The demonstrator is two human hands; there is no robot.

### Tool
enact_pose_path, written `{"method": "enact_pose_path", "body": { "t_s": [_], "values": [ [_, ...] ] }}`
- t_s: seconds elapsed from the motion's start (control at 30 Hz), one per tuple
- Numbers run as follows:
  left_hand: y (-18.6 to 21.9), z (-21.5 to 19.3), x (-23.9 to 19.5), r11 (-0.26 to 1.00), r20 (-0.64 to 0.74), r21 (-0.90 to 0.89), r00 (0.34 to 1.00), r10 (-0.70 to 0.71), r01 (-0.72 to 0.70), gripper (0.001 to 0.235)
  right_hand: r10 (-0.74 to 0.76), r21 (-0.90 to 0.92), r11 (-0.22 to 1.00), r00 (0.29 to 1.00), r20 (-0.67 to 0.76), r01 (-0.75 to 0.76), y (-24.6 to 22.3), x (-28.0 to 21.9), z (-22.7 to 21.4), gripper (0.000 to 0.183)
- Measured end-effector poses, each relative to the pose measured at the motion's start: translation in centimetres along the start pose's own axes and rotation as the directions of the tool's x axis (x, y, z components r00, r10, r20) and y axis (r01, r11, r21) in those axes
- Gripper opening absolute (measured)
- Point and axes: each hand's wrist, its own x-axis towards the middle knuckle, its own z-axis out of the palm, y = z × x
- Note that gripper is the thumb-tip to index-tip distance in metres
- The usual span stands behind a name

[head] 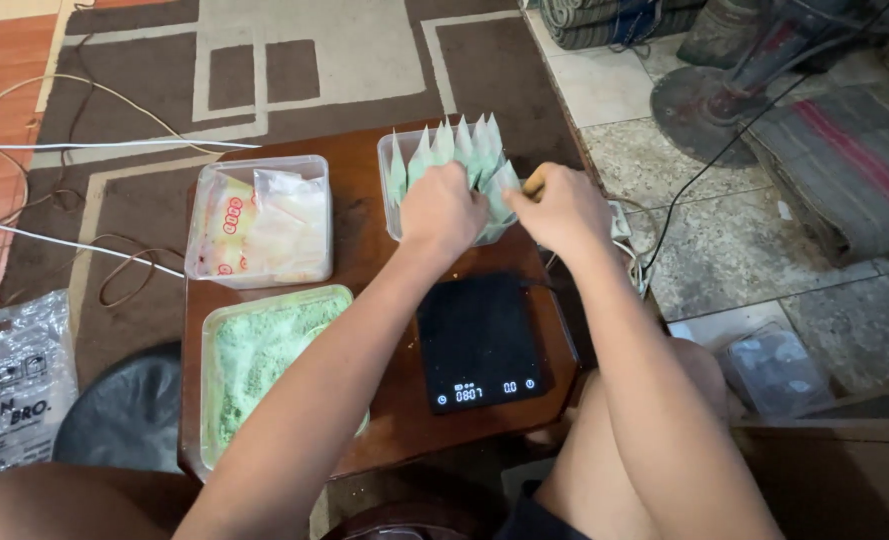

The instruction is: Manually portioning green powder into small plastic bags and weighing them on a digital scale.

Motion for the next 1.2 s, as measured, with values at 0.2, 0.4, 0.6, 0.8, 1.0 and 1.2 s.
{"method": "enact_pose_path", "body": {
  "t_s": [0.2, 0.4, 0.6, 0.8, 1.0, 1.2],
  "values": [
    [2.0, -1.9, -1.9, 0.995, 0.109, -0.05, 0.991, -0.081, 0.087, 0.048, 0.003, -0.144, 0.99, 1.0, -0.026, -0.007, 1.8, 3.1, 3.2, 0.022],
    [2.0, -2.8, -2.4, 0.988, 0.216, 0.002, 0.964, -0.153, 0.157, 0.064, -0.058, -0.172, 0.984, 0.997, -0.044, 0.05, 0.5, 2.3, 2.4, 0.02],
    [0.7, -1.3, -1.4, 0.995, 0.288, 0.056, 0.953, -0.091, 0.078, 0.062, -0.057, -0.126, 0.991, 0.998, -0.039, 0.051, -1.0, 0.8, 1.4, 0.019],
    [1.8, -2.0, -0.9, 0.923, 0.313, -0.189, 0.911, -0.268, 0.336, 0.087, -0.026, -0.013, 1.0, 0.999, 0.025, 0.027, -1.6, -1.2, -0.5, 0.026],
    [4.3, -3.9, -2.4, 0.864, 0.394, -0.267, 0.866, -0.307, 0.428, 0.094, -0.07, 0.06, 0.996, 0.998, 0.003, 0.069, -1.1, -1.0, -0.5, 0.036],
    [3.9, -3.2, -2.0, 0.869, 0.416, -0.282, 0.868, -0.272, 0.408, 0.1, -0.091, 0.049, 0.995, 0.996, -0.002, 0.091, -0.3, 0.0, 0.9, 0.039]
  ]
}}
